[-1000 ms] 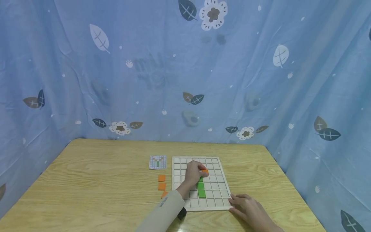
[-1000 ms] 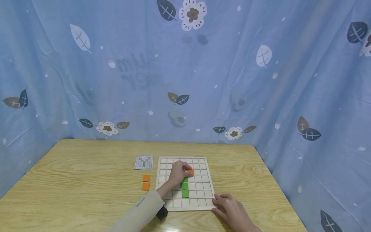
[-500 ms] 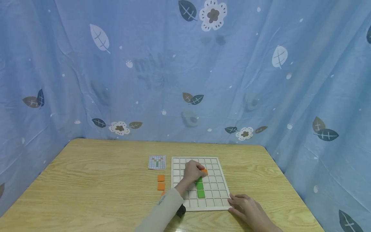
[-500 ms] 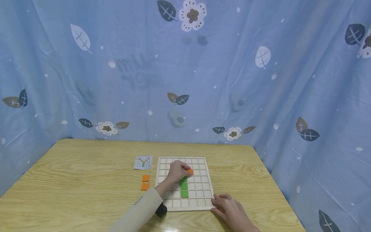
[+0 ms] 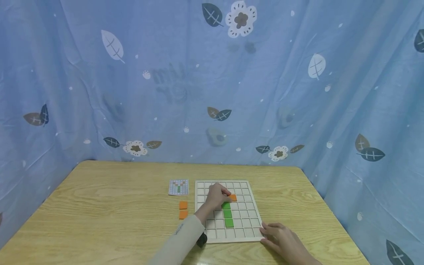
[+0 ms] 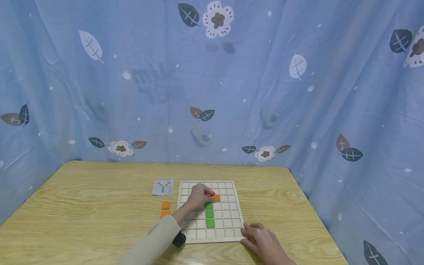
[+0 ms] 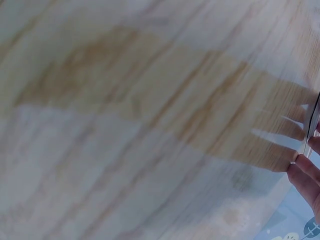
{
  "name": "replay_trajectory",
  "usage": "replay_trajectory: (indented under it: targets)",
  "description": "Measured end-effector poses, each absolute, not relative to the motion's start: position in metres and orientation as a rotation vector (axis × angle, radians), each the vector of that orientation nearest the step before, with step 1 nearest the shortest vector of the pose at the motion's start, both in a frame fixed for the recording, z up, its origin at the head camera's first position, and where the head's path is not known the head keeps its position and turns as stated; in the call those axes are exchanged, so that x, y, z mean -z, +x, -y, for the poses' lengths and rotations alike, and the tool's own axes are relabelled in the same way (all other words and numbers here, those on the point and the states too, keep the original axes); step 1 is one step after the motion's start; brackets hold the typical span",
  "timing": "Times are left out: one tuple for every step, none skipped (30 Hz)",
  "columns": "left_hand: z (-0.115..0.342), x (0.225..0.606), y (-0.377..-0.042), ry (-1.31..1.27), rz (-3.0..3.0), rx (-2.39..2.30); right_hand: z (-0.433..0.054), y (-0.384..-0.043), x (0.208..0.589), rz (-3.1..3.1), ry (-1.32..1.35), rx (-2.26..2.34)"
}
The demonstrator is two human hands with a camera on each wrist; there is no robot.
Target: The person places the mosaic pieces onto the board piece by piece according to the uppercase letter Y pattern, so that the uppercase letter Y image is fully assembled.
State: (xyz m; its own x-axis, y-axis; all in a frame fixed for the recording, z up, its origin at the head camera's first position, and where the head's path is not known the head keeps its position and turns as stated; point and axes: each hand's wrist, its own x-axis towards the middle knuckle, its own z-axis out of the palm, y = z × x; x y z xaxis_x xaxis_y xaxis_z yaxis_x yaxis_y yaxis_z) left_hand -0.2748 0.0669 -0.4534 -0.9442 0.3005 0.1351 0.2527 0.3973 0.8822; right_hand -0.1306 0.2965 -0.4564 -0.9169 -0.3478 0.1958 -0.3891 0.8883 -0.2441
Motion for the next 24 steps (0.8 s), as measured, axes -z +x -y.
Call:
replay_trajectory:
  targets:
    - [-0.066, 0.453, -0.275, 0.516, -2.591, -1.607, -0.296, -0.131, 0.457, 2.911, 0.571, -0.423]
    - [-0.064, 0.452, -0.276, 0.521, -2.599, -1.587, -0.296, -0.131, 0.457, 2.911, 0.571, -0.423]
    - [-0.062, 0.450, -0.276, 0.522, -2.604, -1.567, -0.296, -0.131, 0.457, 2.911, 0.572, -0.423]
    - [-0.059, 0.449, -0.277, 0.530, -2.617, -1.541, -0.296, -0.131, 0.458, 2.909, 0.573, -0.420]
    - [-0.057, 0.446, -0.278, 0.539, -2.623, -1.519, -0.296, -0.131, 0.458, 2.907, 0.572, -0.416]
    - [-0.053, 0.443, -0.280, 0.558, -2.633, -1.489, -0.296, -0.131, 0.458, 2.904, 0.571, -0.408]
    - [-0.049, 0.439, -0.282, 0.582, -2.647, -1.460, -0.297, -0.131, 0.458, 2.902, 0.571, -0.397]
    - [-0.044, 0.434, -0.284, 0.608, -2.658, -1.436, -0.297, -0.131, 0.459, 2.895, 0.570, -0.387]
    - [-0.038, 0.429, -0.287, 0.630, -2.674, -1.406, -0.297, -0.131, 0.459, 2.884, 0.571, -0.379]
    - [-0.031, 0.424, -0.289, 0.644, -2.689, -1.377, -0.297, -0.131, 0.458, 2.873, 0.573, -0.369]
    - [-0.023, 0.418, -0.290, 0.648, -2.695, -1.358, -0.297, -0.132, 0.458, 2.863, 0.575, -0.363]
    - [-0.015, 0.414, -0.292, 0.650, -2.708, -1.334, -0.297, -0.132, 0.458, 2.857, 0.576, -0.355]
    - [-0.005, 0.410, -0.292, 0.647, -2.720, -1.312, -0.297, -0.132, 0.458, 2.856, 0.579, -0.350]
    - [0.004, 0.407, -0.293, 0.646, -2.716, -1.304, -0.297, -0.132, 0.457, 2.855, 0.582, -0.352]
    - [0.014, 0.406, -0.292, 0.655, -2.718, -1.287, -0.297, -0.132, 0.457, 2.860, 0.583, -0.352]
    - [0.024, 0.405, -0.292, 0.678, -2.704, -1.281, -0.297, -0.132, 0.457, 2.870, 0.583, -0.350]
    - [0.034, 0.406, -0.291, 0.721, -2.691, -1.279, -0.297, -0.131, 0.456, 2.878, 0.581, -0.346]
    - [0.043, 0.407, -0.290, 0.765, -2.678, -1.275, -0.297, -0.131, 0.456, 2.884, 0.579, -0.342]
    - [0.052, 0.410, -0.289, 0.813, -2.663, -1.273, -0.297, -0.131, 0.455, 2.890, 0.576, -0.343]
    - [0.061, 0.413, -0.288, 0.863, -2.641, -1.274, -0.297, -0.131, 0.455, 2.896, 0.570, -0.346]
    - [0.068, 0.416, -0.288, 0.915, -2.626, -1.268, -0.297, -0.131, 0.455, 2.897, 0.569, -0.345]
    - [0.075, 0.420, -0.286, 0.936, -2.598, -1.278, -0.296, -0.132, 0.455, 2.905, 0.567, -0.356]
    - [0.080, 0.423, -0.284, 0.934, -2.570, -1.286, -0.296, -0.132, 0.455, 2.916, 0.564, -0.374]
    - [0.086, 0.427, -0.282, 0.942, -2.535, -1.297, -0.295, -0.131, 0.455, 2.925, 0.563, -0.390]
